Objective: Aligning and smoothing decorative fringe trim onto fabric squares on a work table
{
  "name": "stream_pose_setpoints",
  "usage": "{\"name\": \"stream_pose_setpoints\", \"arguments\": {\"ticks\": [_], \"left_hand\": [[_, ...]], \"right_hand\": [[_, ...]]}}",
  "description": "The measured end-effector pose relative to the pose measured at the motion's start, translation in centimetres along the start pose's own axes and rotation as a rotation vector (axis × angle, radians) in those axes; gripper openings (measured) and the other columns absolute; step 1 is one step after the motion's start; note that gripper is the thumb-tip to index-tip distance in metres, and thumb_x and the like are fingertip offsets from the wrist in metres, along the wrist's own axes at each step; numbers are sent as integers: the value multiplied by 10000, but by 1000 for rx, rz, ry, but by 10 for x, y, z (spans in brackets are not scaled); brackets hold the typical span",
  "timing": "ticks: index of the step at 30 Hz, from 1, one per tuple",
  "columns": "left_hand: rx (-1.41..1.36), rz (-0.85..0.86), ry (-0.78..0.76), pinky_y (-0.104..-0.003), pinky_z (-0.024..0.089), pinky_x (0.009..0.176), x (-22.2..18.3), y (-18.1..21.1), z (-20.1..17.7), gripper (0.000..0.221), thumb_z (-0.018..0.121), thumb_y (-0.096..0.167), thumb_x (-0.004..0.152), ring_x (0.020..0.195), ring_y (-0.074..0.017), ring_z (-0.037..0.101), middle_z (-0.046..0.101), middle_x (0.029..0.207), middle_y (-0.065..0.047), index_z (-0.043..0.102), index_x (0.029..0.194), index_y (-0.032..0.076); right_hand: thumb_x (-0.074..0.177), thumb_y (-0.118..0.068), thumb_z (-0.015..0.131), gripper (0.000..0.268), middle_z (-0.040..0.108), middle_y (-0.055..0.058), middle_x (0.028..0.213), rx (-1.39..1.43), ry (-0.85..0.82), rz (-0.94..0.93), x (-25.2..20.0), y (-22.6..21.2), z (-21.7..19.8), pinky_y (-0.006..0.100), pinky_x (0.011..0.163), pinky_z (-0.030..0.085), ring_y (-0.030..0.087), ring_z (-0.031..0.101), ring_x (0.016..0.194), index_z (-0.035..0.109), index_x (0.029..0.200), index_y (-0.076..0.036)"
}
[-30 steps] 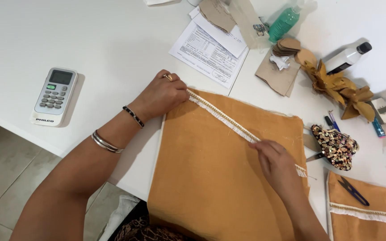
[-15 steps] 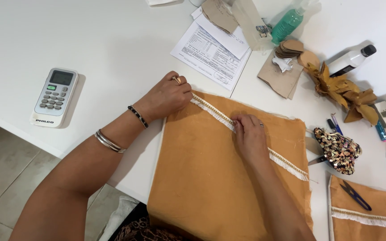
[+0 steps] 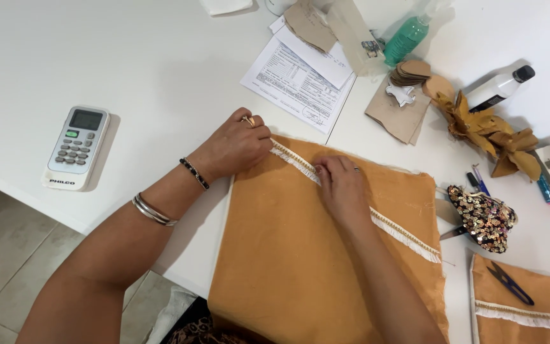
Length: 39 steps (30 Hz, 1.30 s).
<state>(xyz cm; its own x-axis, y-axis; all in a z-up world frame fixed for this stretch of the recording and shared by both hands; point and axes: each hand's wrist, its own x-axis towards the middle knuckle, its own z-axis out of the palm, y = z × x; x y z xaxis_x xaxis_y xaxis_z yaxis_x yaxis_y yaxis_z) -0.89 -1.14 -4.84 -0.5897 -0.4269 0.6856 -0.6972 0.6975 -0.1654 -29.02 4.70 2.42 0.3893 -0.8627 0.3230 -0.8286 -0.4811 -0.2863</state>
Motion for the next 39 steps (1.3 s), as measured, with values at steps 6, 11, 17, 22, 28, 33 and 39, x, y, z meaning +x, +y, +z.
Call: {"name": "stream_pose_setpoints", "arguments": {"ticks": [6,11,17,22,28,33,39], "left_hand": [[49,-20,-6,-367,406,859,4,4,-4,159,575,190,947,860,-196,532,551,778,4,589,790,167],[56,-36,-16,-374,411,860,6,3,-11,161,588,201,920,858,-196,540,558,772,7,592,764,164],[30,-62,5,-382,419,848,4,-2,-17,145,643,264,854,855,-197,564,577,781,16,577,748,191],[-20,-92,21,-379,428,838,11,8,-35,150,668,269,855,876,-201,580,601,839,1,572,773,189],[-76,-77,26,-346,452,850,31,41,-28,86,633,279,916,924,-156,623,634,896,65,621,844,233],[-453,27,-280,-467,388,1155,83,97,-64,477,551,414,1036,1283,-353,613,675,1339,-173,651,1289,22],[-331,-16,-889,-535,4,1279,98,147,-61,1166,167,923,848,1585,-344,114,193,1691,-192,240,1590,26]], "right_hand": [[1027,-240,619,102,678,70,992,52,-27,-61,0,5,7,460,784,569,357,694,928,704,1030,-184],[1032,-211,611,105,685,59,992,78,-18,-54,1,0,1,443,785,574,345,701,935,713,1034,-187],[1010,-130,597,154,700,69,1004,124,-28,-35,-1,16,-15,448,831,571,351,706,972,723,1082,-183],[1009,-90,598,190,722,87,1033,132,-32,58,-28,40,-72,460,865,564,372,703,1018,729,1127,-162],[984,-176,655,137,748,39,1007,12,-44,113,-68,64,-72,424,833,585,311,729,974,750,1081,-200],[987,-169,632,180,723,27,1097,-7,-27,106,-86,66,-58,455,853,584,323,702,1030,714,1131,-238],[974,-200,665,371,716,115,1252,12,27,-135,-88,65,-56,474,1004,528,367,655,1189,684,1343,-172]]}}
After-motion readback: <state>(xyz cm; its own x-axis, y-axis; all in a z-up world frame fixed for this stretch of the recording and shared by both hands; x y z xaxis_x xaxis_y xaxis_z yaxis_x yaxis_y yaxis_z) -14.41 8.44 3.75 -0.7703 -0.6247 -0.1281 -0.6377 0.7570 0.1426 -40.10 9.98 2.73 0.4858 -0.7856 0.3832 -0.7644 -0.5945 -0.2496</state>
